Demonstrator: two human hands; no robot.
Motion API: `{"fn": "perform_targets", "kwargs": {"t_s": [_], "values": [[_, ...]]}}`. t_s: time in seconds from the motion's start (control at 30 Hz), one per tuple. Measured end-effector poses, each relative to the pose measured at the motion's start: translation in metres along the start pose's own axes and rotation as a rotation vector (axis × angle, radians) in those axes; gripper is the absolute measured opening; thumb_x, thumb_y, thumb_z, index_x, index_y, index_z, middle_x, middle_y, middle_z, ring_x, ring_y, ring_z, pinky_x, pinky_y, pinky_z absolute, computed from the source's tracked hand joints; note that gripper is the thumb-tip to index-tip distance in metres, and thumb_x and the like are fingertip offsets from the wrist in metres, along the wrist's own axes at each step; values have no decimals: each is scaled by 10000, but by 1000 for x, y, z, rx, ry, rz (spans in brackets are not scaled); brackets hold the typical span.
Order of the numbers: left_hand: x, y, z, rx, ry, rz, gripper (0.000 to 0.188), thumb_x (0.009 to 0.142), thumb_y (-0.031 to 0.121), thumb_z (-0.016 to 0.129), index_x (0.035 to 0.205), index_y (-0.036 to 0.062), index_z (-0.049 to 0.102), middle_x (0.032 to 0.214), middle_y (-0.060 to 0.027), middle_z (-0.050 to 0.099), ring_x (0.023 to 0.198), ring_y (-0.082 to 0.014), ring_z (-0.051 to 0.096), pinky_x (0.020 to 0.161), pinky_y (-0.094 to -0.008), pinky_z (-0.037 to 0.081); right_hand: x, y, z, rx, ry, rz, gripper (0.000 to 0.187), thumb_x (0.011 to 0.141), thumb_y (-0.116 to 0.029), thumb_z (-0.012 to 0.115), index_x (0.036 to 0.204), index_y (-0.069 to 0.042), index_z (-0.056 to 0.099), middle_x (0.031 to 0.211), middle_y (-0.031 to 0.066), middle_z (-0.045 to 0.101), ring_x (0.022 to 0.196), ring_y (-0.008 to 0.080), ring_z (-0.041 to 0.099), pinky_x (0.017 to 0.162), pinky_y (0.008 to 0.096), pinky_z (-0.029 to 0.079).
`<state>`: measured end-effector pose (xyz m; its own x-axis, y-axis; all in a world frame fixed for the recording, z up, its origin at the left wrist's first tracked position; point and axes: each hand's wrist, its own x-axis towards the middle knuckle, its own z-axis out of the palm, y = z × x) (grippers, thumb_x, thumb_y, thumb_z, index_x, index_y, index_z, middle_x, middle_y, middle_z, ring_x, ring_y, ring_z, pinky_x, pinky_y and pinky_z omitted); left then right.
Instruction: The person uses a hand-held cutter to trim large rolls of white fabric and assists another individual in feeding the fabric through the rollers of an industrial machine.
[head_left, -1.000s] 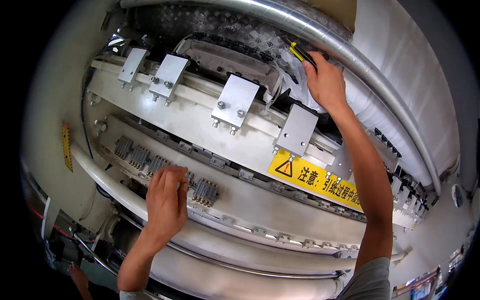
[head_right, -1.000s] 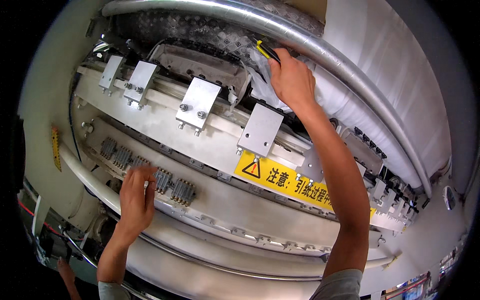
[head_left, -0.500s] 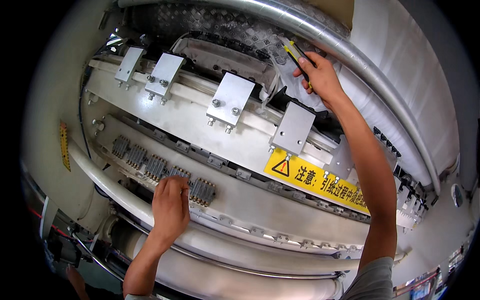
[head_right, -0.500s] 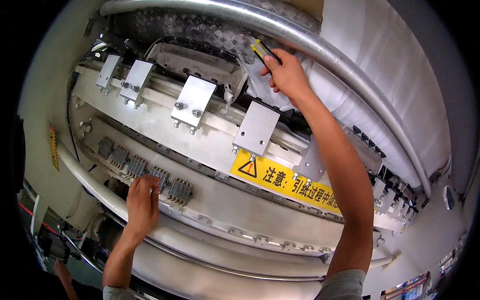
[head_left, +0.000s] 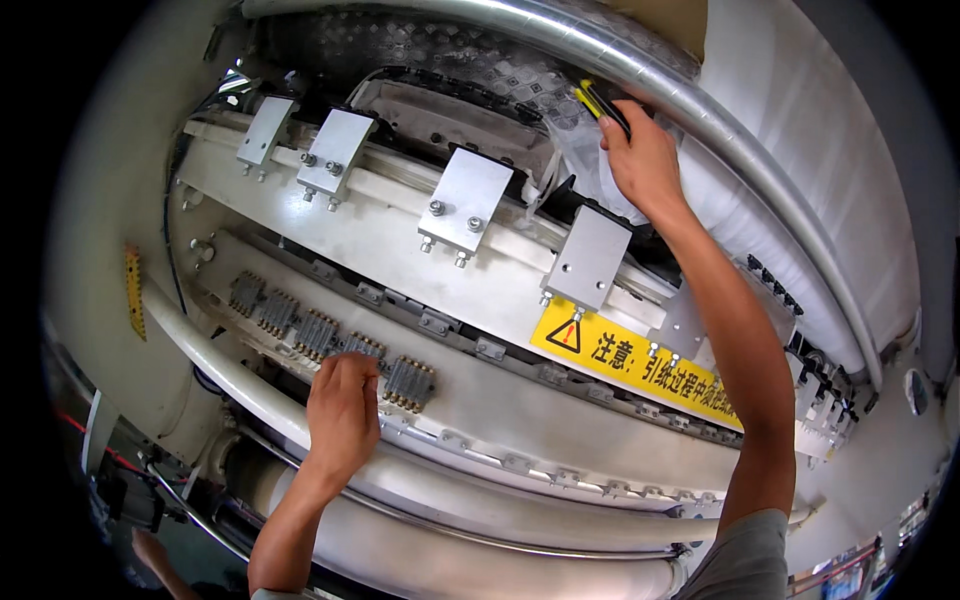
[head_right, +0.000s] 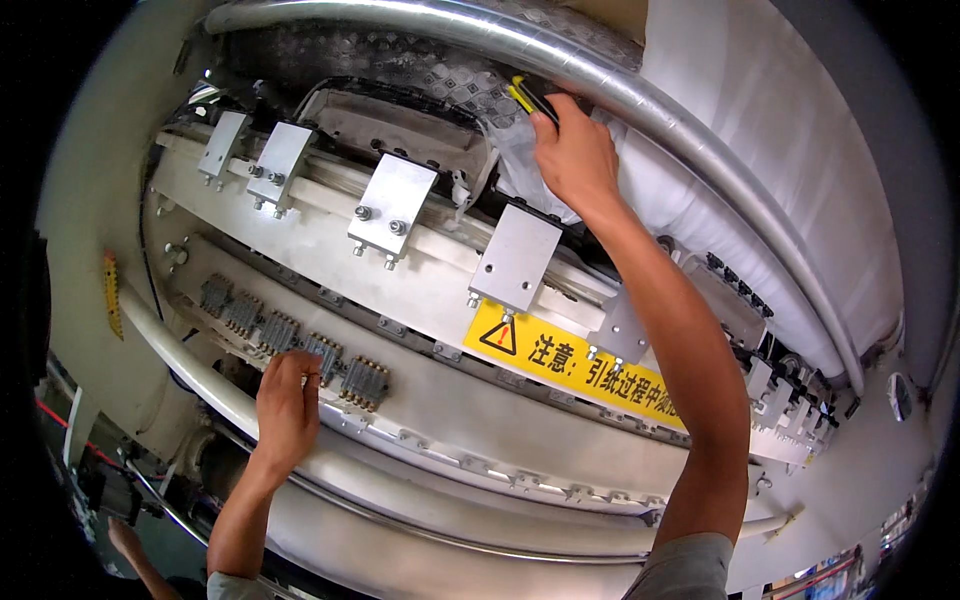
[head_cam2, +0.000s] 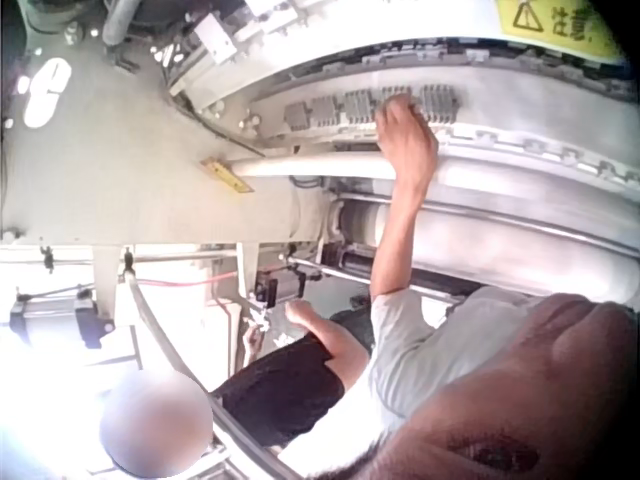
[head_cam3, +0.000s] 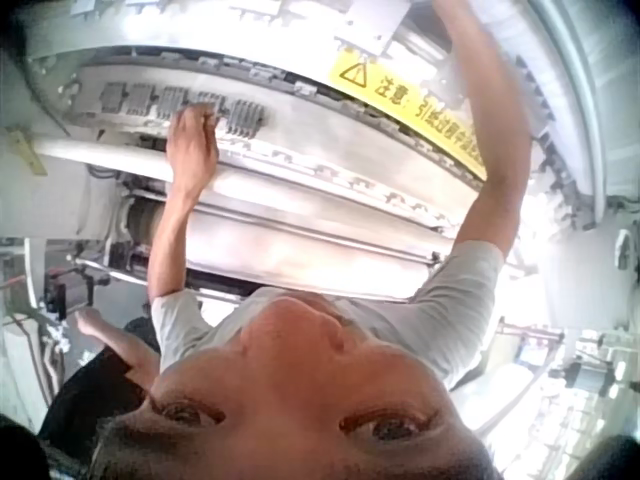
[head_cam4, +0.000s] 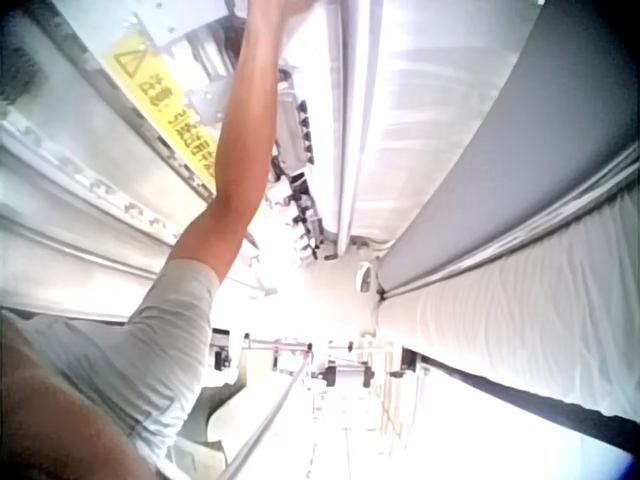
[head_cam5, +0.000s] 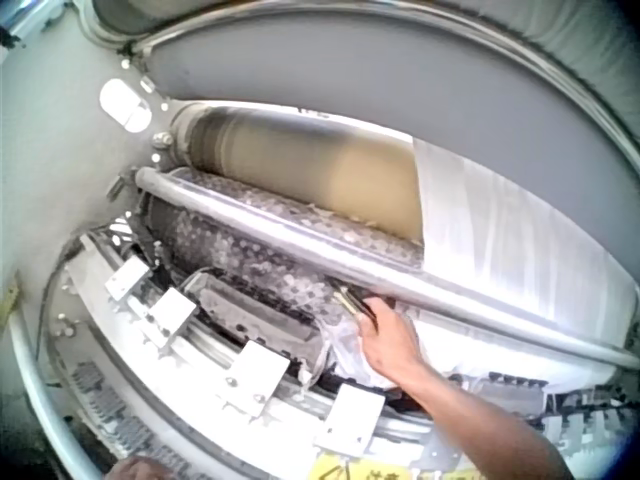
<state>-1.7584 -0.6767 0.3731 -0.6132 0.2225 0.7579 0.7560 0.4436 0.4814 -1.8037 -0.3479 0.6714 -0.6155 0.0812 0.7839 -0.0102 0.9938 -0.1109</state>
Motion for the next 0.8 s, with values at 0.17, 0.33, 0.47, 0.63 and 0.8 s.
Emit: {"fn": "perform_targets", "kwargs": {"t_s": [0.17, 0.33, 0.47, 0.63, 0.8], "values": [[-1, 1, -1, -21, -15, -10, 165, 885, -62, 597, 1023, 22, 565, 1030, -145, 662, 1005, -377, 611, 860, -473, 491, -4, 1, -1, -18, -78, -5, 348, 998, -314, 593, 1253, -88, 663, 1027, 258, 728, 1010, 481, 676, 886, 543, 509], [-1, 0, 0, -15, -10, -13, 165, 889, -58, 598, 1029, 22, 561, 1028, -144, 658, 1009, -375, 615, 865, -473, 491, -2, 3, 2, -74, 21, -71, 289, 1014, -244, 601, 1202, -38, 675, 828, 136, 743, 786, 312, 730, 770, 413, 542], [-2, 0, -1, -10, -13, -5, 168, 890, -56, 603, 1033, 22, 561, 1035, -144, 661, 1013, -375, 619, 869, -473, 492, -2, 3, 3, -61, 28, -91, 287, 1015, -241, 598, 1203, -37, 673, 831, 139, 743, 789, 316, 731, 777, 419, 543], [-2, 0, -1, -15, -8, -22, 179, 884, -59, 613, 1036, 22, 564, 1054, -141, 672, 1016, -371, 622, 874, -472, 494, 1, 1, 6, -88, 23, -69, 287, 1015, -246, 599, 1206, -43, 669, 844, 144, 748, 822, 328, 739, 790, 431, 543], [-3, -1, -1, -18, -6, -16, 176, 882, -61, 613, 1031, 20, 566, 1048, -142, 671, 1015, -372, 621, 878, -471, 492, -2, 0, 3, -104, 27, -75, 287, 1015, -249, 597, 1216, -56, 667, 849, 145, 749, 833, 342, 738, 792, 439, 543]]}}
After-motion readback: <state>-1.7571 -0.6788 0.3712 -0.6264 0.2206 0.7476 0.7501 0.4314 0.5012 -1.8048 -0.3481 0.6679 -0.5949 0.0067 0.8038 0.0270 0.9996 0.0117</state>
